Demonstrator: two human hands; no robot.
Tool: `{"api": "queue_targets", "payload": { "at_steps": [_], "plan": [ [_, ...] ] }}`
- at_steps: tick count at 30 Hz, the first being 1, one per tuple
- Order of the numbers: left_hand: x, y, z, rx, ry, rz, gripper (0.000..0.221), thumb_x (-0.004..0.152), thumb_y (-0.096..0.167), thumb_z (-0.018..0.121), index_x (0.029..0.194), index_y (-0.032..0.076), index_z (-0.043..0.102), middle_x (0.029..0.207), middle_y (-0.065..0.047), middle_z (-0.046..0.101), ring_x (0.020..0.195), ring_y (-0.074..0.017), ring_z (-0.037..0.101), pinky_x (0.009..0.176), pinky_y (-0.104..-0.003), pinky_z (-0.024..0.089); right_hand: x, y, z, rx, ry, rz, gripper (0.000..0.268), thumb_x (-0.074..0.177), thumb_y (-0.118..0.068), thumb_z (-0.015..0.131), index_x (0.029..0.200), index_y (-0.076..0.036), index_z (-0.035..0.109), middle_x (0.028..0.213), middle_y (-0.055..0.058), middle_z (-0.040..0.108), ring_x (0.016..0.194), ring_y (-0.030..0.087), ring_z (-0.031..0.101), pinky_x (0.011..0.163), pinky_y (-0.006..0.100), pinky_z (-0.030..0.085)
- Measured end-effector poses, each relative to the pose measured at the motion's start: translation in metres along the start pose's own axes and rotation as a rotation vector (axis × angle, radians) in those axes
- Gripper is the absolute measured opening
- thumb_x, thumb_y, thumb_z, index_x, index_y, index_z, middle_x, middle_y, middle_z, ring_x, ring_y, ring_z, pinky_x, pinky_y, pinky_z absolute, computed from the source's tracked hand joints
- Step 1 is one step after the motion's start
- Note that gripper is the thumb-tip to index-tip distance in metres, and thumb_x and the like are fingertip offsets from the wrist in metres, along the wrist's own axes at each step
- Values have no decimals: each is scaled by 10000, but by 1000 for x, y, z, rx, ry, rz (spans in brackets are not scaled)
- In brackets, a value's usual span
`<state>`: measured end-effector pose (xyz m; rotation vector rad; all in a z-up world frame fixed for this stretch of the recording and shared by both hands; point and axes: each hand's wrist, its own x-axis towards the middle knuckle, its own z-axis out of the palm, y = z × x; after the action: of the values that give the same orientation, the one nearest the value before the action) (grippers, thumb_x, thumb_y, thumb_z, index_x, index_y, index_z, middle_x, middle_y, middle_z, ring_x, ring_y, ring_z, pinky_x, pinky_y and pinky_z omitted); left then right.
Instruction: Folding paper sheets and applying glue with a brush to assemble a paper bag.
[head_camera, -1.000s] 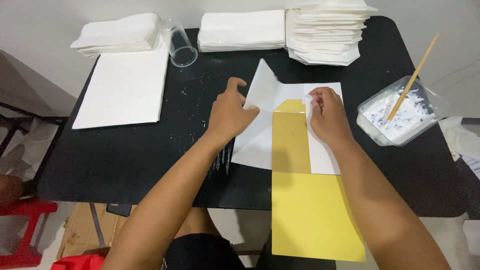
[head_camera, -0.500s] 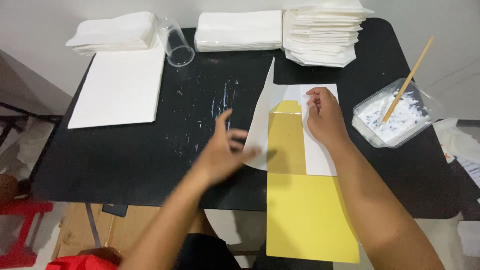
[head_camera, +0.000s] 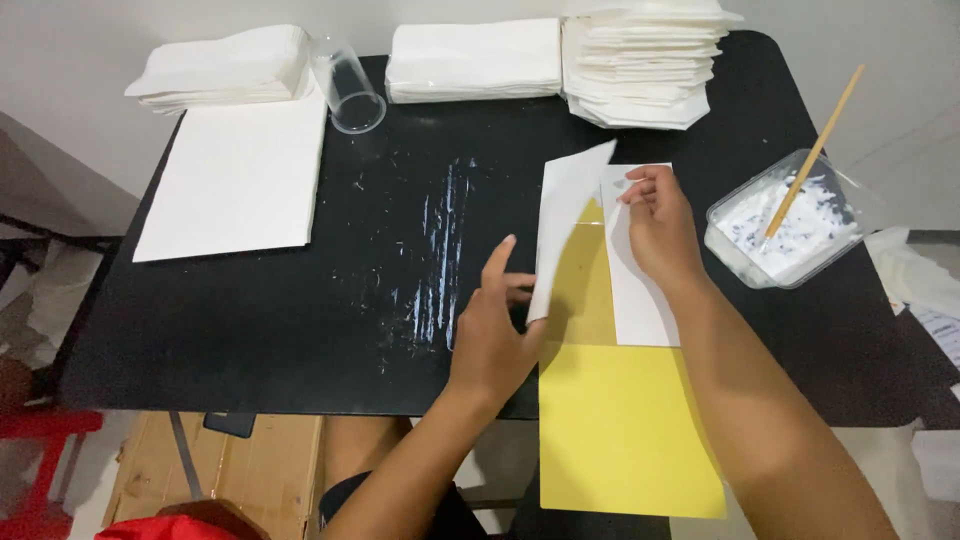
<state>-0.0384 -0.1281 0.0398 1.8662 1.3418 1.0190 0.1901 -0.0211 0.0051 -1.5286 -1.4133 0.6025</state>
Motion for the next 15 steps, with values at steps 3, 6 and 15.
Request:
{"api": "queue_targets", "payload": {
  "at_steps": [3, 6, 15],
  "plan": [
    [10, 4, 10, 82, 7, 118, 777, 856, 24, 668, 1559, -20, 340, 1134, -223, 715, 1031, -390, 739, 952, -521, 544, 2, 11, -4, 91, 27, 25, 275, 1000, -21, 465, 1259, -67, 548, 1031, 145, 658, 1107, 304, 625, 999, 468, 441],
    [14, -17, 27, 247, 4, 244, 809, 863, 19, 739, 1569, 75, 347, 1062, -192, 741, 942, -351, 757, 899, -442, 578, 7, 16, -1, 130, 19, 62, 305, 1005, -35, 432, 1286, -88, 538, 1117, 159, 676, 1158, 313, 621, 1029, 475, 436],
    [26, 3, -6, 371, -279, 501, 1134, 660, 495, 875, 1603, 128, 363, 1239, -199, 699, 1039, -364, 685, 914, -421, 484, 8, 21, 0, 245, -53, 19, 364, 955, 9, 449, 1312, -44, 499, 1274, 215, 651, 1238, 328, 567, 1083, 481, 401]
  ]
}}
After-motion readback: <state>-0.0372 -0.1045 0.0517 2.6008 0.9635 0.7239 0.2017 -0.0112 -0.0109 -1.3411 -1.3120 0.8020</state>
